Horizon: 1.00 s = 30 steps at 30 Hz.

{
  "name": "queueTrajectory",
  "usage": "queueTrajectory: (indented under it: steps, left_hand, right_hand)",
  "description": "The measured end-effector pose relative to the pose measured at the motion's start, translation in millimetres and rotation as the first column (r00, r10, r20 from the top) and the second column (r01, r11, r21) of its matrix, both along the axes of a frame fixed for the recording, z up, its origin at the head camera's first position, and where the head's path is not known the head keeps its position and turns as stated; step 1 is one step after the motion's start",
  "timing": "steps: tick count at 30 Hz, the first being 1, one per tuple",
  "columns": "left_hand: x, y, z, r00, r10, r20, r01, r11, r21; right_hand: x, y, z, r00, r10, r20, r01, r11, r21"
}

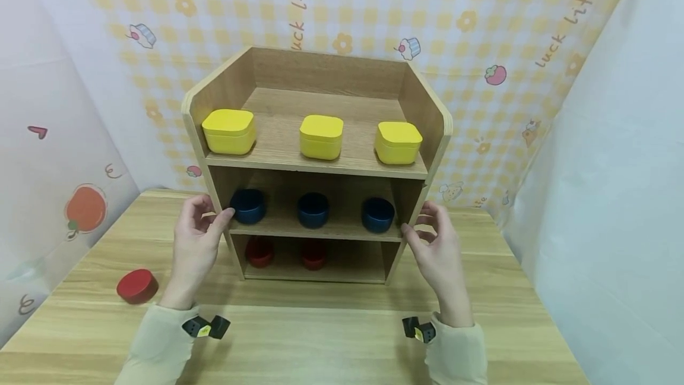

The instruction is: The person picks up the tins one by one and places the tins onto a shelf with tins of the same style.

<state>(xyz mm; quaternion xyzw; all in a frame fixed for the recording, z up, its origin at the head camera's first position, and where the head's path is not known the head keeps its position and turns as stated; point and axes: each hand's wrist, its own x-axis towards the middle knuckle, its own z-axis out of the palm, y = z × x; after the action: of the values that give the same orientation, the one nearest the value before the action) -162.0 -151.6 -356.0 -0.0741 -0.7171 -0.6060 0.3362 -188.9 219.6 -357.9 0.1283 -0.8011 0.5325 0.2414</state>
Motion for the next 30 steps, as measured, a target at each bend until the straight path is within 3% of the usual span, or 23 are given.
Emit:
queueTrajectory:
  steps: [8,16,21,27,30]
  left_hand:
    - [5.9,0.1,0.8,1.000,0.017,0.024,-0.017,1.000,0.012]
    - [6.0,-3.3,5.8,0.999,0.015,0.030,-0.015,1.000,-0.004]
    - [9.4,-8.6,9.9,0.995,-0.005,0.101,0.012,0.997,-0.070]
    - [5.2,-35.5,-20.4,0.981,-0.051,0.188,0.090,0.975,-0.205]
    - [14.5,-54.6,-32.2,0.970,-0.036,0.242,0.105,0.955,-0.278]
  right_hand:
    - [-4.3,0.9,-3.4,0.997,0.077,-0.032,-0.080,0.991,-0.103]
    - [-4.1,-1.9,0.1,0.997,0.072,-0.015,-0.073,0.987,-0.146]
    - [-3.5,-2.8,1.2,0.998,0.055,0.010,-0.053,0.984,-0.171]
    - [-0.6,-1.6,-2.5,0.998,0.067,0.014,-0.063,0.977,-0.202]
    - [-1.6,-4.0,-3.2,0.997,0.079,0.018,-0.074,0.976,-0.206]
